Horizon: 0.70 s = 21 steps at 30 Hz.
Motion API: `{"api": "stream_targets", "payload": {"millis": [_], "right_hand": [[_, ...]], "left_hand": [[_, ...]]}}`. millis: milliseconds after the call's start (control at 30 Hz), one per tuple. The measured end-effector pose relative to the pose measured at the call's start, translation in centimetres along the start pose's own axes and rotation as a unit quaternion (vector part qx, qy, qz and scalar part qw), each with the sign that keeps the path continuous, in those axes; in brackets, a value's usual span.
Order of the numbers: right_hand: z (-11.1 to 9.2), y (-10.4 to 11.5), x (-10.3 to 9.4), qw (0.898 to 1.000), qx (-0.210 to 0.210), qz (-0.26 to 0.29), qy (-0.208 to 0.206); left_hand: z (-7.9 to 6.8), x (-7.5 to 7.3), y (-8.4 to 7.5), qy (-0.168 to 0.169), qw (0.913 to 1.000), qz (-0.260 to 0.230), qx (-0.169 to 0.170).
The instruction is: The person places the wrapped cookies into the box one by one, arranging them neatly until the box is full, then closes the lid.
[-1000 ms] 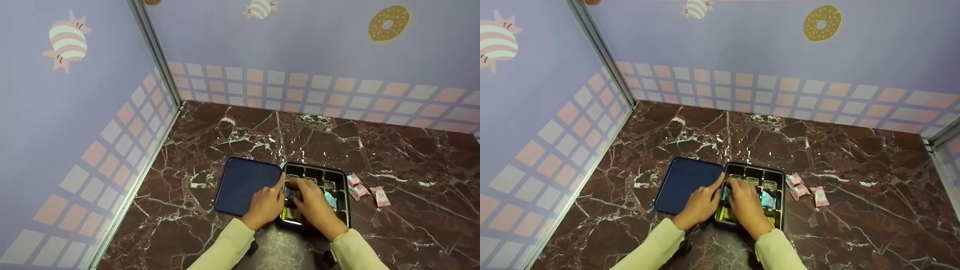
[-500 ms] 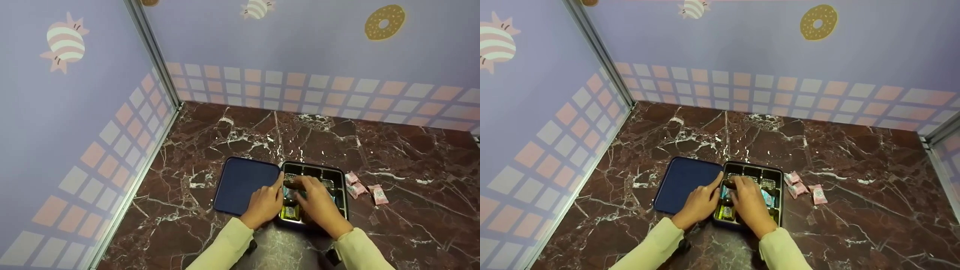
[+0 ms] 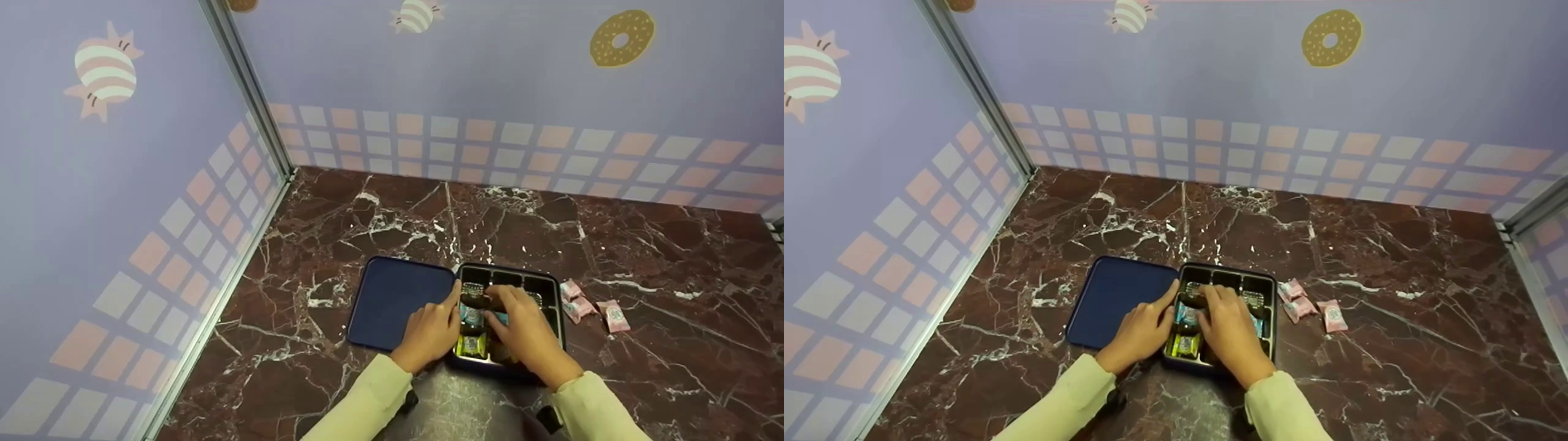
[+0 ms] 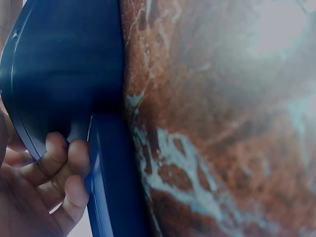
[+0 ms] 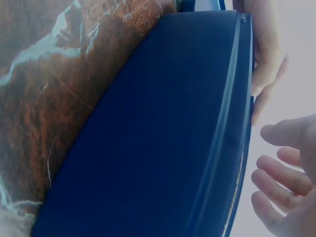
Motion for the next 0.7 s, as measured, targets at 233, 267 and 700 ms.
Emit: {"api": "stream_targets", "payload": {"millis": [233,267,700], "right_hand": [[-0.2,-0.3,-0.5,1.000,-0.005,-0.001,-0.013],[-0.2,-0.3,-0.5,1.000,-0.006,-0.003,-0.014],[-0.5,-1.4,-1.5,0.999,0.012,-0.011,-0.027]], "left_hand": [[0.1,0.1,0.0,-0.008,0.9999,0.009,-0.002],[0.1,0.1,0.0,-0.010,0.9999,0.010,-0.002],[0.1,0.1,0.0,-0.021,0.9997,0.009,0.002]]}}
Point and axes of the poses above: each hand's wrist, its own z-axis towards the middle knuckle, its own x-axis out of the palm, y = z × x, the point moved 3 cm from there along z, towards the middle knuckle, and after that the axes turned 6 degrees about x, right-handed, at the moved point
